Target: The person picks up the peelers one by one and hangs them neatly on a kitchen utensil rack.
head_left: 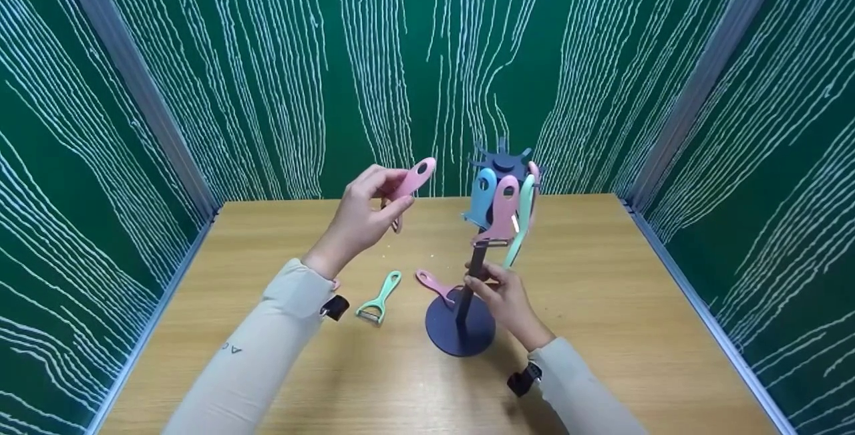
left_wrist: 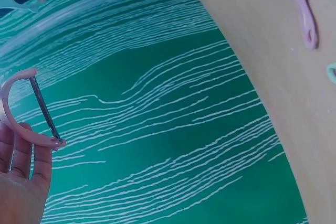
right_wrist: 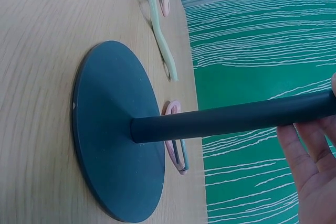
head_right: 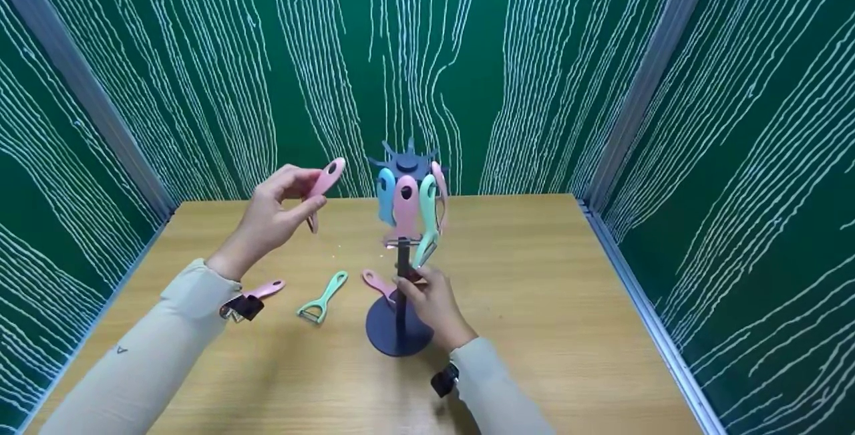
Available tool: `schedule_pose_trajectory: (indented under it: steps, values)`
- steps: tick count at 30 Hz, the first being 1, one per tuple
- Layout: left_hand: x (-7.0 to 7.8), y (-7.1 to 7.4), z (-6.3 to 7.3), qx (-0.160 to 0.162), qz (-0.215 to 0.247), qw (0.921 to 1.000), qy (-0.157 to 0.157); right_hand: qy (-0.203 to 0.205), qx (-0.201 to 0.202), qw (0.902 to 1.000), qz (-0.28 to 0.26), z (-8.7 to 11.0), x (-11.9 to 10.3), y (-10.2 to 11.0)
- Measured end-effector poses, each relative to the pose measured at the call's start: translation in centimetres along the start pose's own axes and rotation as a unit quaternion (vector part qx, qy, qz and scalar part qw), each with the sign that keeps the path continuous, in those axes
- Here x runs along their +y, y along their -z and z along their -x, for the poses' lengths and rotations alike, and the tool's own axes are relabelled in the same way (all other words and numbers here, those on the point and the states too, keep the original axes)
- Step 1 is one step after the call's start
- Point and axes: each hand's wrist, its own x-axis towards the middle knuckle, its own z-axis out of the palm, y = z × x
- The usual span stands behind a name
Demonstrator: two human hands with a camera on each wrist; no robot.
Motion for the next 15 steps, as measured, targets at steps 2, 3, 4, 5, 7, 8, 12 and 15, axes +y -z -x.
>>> schedule_pose_trajectory:
  steps: [2,3,4,5,7,8,12,15]
  values:
    - [0.2,0.0,-0.1,0.0,-0.001,1.0,-0.005,-0.002,-0.001,1.0,-0.001,0.0,-0.1,0.0]
    - [0.3,-0.1,-0.2,0.0,-0.001,1.0,-0.008,-0.004,-0.002,1.0,0.0,0.0,0.0,0.0]
    - [0.4,-0.1,-0.2,0.001,-0.002,0.9999,-0.01,-0.006,-0.003,1.0,0.001,0.0,0.0,0.1]
    - [0.5,-0.1,-0.3,0.001,-0.003,0.9999,-0.013,-0.009,-0.004,0.9999,0.004,0.0,0.0,0.1]
    - [0.7,-0.1,-0.4,0.001,-0.004,0.9999,-0.017,-0.014,-0.006,0.9998,0.008,0.0,0.0,0.1]
    - [0.8,-0.1,-0.5,0.001,-0.004,0.9998,-0.019,-0.016,-0.006,0.9998,0.009,0.0,0.0,0.2]
    - [1.4,-0.1,-0.8,0.001,-0.002,0.9996,-0.03,-0.014,-0.006,0.9999,0.004,0.1,0.0,0.2]
    - [1.9,-0.2,-1.0,0.002,0.002,0.9993,-0.039,-0.009,-0.008,0.9999,-0.001,0.0,0.0,0.2]
